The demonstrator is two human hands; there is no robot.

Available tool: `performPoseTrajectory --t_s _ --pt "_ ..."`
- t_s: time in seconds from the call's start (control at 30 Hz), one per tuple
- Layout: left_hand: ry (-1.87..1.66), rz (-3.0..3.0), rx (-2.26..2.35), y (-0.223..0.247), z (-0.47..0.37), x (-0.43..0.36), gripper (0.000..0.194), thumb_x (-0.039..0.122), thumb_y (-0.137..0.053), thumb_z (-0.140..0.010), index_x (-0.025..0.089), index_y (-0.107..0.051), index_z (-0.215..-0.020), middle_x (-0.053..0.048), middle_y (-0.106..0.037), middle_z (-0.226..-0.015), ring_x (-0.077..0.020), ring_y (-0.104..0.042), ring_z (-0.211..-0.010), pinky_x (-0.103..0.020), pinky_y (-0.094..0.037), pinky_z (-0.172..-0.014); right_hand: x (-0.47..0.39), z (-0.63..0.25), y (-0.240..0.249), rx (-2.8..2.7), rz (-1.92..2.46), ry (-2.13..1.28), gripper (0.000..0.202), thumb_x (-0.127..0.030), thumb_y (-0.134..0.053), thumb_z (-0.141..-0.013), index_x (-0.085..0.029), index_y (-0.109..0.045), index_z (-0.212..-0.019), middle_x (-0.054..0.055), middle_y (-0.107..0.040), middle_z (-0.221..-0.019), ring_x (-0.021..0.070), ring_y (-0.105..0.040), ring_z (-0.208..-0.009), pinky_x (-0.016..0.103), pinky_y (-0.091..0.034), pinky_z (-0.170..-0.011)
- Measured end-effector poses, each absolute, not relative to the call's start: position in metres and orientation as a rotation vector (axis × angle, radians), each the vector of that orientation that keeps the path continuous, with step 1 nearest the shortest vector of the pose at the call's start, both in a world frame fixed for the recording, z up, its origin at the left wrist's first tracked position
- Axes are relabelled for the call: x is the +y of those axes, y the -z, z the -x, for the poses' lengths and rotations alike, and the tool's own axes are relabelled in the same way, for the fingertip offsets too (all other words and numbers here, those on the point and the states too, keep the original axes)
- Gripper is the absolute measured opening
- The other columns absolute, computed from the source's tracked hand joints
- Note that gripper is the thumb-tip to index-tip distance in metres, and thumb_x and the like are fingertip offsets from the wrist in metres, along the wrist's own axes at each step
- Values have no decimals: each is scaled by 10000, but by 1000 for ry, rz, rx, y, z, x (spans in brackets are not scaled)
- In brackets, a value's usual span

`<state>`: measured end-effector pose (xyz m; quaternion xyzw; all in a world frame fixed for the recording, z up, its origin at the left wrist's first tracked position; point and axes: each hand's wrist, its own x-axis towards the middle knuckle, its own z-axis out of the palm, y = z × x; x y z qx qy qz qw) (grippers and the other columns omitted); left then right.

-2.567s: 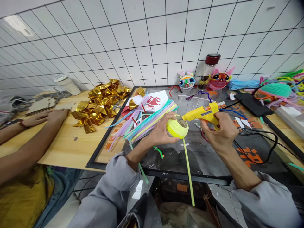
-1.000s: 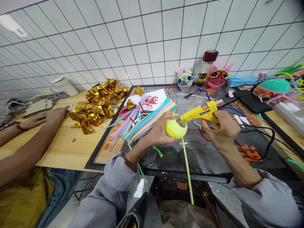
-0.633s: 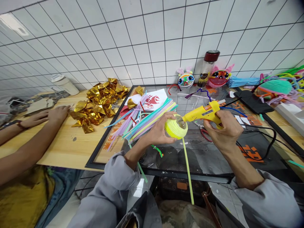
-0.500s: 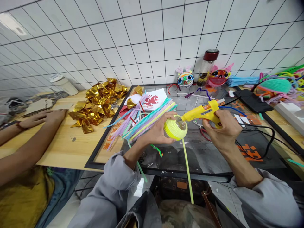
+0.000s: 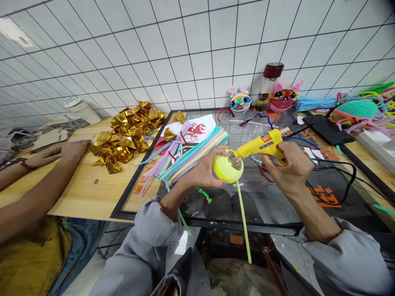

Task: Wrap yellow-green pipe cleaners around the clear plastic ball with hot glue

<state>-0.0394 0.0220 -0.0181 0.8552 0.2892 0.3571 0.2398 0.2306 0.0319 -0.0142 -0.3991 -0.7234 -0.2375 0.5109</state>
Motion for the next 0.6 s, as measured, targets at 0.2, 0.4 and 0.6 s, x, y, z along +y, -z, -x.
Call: performPoseTrajectory --t_s 0.2,0.4,0.6 --pt "-960 -2331 817 19 40 23 785 277 -853 -640 282 -378 -1265 -155 -504 -1452 -361 -485 -1440 -628 -347 -1213 32 -235 15 -1751 1042 512 134 -264 -672 -811 -255 -553 -872 27 -672 -752 206 -634 -666 331 -459 -578" --pt "-961 -2340 823 20 41 24 764 283 -838 -648 278 -386 -1263 -150 -500 -1468 -355 -478 -1448 -631 -352 -1219 33 -237 14 -1745 1007 493 158 -274 -681 -797 -256 -532 -843 26 -675 -758 192 -625 -642 328 -447 -575" --pt "-955 -2346 774 21 42 25 774 286 -835 -659 264 -372 -1278 -168 -495 -1455 -361 -473 -1446 -633 -340 -1211 32 -234 14 -1743 966 520 159 -209 -669 -785 -254 -531 -850 8 -653 -721 183 -615 -621 312 -422 -545"
